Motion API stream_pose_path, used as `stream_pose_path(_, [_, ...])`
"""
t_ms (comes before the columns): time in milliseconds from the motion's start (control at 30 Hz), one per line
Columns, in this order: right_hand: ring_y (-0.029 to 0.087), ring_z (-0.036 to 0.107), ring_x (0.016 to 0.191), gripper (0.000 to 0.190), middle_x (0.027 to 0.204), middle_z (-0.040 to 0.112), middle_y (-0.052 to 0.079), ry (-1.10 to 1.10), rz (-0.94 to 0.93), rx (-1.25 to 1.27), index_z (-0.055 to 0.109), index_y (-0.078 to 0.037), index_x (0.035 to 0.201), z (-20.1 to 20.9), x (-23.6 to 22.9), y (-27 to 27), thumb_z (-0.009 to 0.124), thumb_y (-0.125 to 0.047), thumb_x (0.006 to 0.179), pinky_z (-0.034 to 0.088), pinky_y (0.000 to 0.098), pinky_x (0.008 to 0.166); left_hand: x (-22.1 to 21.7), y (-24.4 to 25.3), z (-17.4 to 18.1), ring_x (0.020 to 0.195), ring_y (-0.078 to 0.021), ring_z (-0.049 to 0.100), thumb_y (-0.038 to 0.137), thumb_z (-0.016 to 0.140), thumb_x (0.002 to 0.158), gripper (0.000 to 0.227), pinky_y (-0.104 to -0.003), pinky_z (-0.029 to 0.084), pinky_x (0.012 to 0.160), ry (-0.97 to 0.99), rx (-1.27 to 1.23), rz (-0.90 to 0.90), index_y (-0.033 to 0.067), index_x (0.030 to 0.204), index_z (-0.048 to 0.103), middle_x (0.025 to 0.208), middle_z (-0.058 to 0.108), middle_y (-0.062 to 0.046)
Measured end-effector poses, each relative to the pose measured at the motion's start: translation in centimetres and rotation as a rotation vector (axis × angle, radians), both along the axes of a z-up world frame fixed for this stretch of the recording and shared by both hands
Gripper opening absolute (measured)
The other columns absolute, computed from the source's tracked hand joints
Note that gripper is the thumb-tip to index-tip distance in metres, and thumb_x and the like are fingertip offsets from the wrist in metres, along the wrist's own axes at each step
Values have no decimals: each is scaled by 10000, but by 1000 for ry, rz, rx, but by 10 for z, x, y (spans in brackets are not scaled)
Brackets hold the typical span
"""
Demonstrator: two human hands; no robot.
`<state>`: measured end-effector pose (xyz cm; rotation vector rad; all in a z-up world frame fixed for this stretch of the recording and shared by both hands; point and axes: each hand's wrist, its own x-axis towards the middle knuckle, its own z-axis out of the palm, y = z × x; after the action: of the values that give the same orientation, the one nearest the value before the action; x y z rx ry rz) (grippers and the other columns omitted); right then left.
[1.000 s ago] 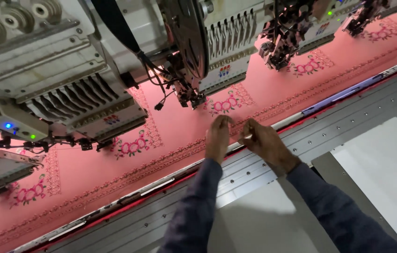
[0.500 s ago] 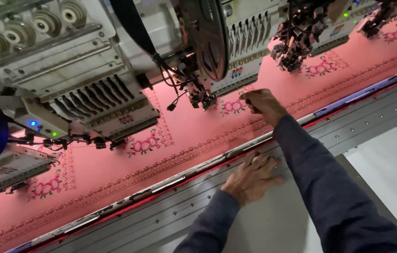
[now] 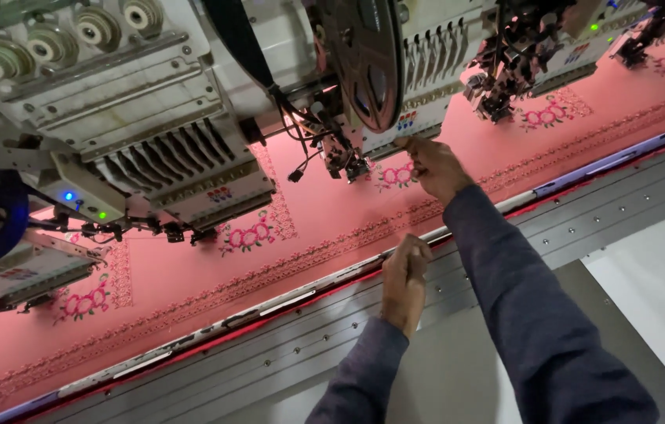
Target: Operating a multi-head industrial embroidery machine, checking for thread breaks, re-threading needles, and smoothing the fabric.
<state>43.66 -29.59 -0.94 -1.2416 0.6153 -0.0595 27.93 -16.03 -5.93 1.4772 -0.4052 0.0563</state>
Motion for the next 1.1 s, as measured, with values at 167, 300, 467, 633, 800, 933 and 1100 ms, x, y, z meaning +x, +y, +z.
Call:
stream_pose_path(167, [89,405,518,163,618,475,38,-102,-75,-348,744,-106,822,-96,48,-24,607,-124,908,376,270,494,2,-3,-21,587,-161,430,34,358,1013,289,-291,412,604,210,-101,50,106,862,593,664,449,-43])
stream_pose_path(300, [173,662,559,268,730,702,76,67,39,-623,762,-201,950,-206,77,-73,636,-435,917,501,322,503,-4,4,-22,619,-132,483,-12,362,997,283,-261,433,641,393,-273,54,44,849,596,680,434,-25])
stream_pose_path(467, [163,751,761,205,879,738,89,210,175,-189,694,-47,960,-82,6,-1,692,-245,905,617,269,658,-23,-17,-52,648,-130,498,47,399,1009,255,-272,469,649,439,-245,-6,100,863,601,717,458,-16])
stream_pose_path(633, [78,485,524,195,674,558,6,240,252,-27,731,-24,1078,-60,7,-14,624,-184,1054,419,230,455,-44,-7,8,672,-148,458,94,434,958,210,-321,345,632,357,-152,-85,113,761,504,722,518,-21])
stream_pose_path(800, [95,544,664,274,852,587,41,-33,248,270,684,52,1210,-47,24,-21,561,-155,1078,535,187,554,-39,3,29,716,-134,412,42,400,934,186,-315,332,659,308,-129,25,134,801,493,737,445,17])
stream_pose_path(933, [76,557,641,112,822,578,32,1,90,214,618,-25,1040,-32,19,1,622,-118,978,512,167,538,-31,15,16,635,-142,409,68,327,979,280,-299,403,645,256,-177,15,104,905,595,692,415,-24])
stream_pose_path(1100, [61,369,615,80,744,415,-53,23,9,289,580,-96,917,-30,14,11,564,-128,989,352,153,519,-30,30,24,630,-177,424,13,358,914,263,-306,415,640,256,-129,57,95,895,607,679,419,-40])
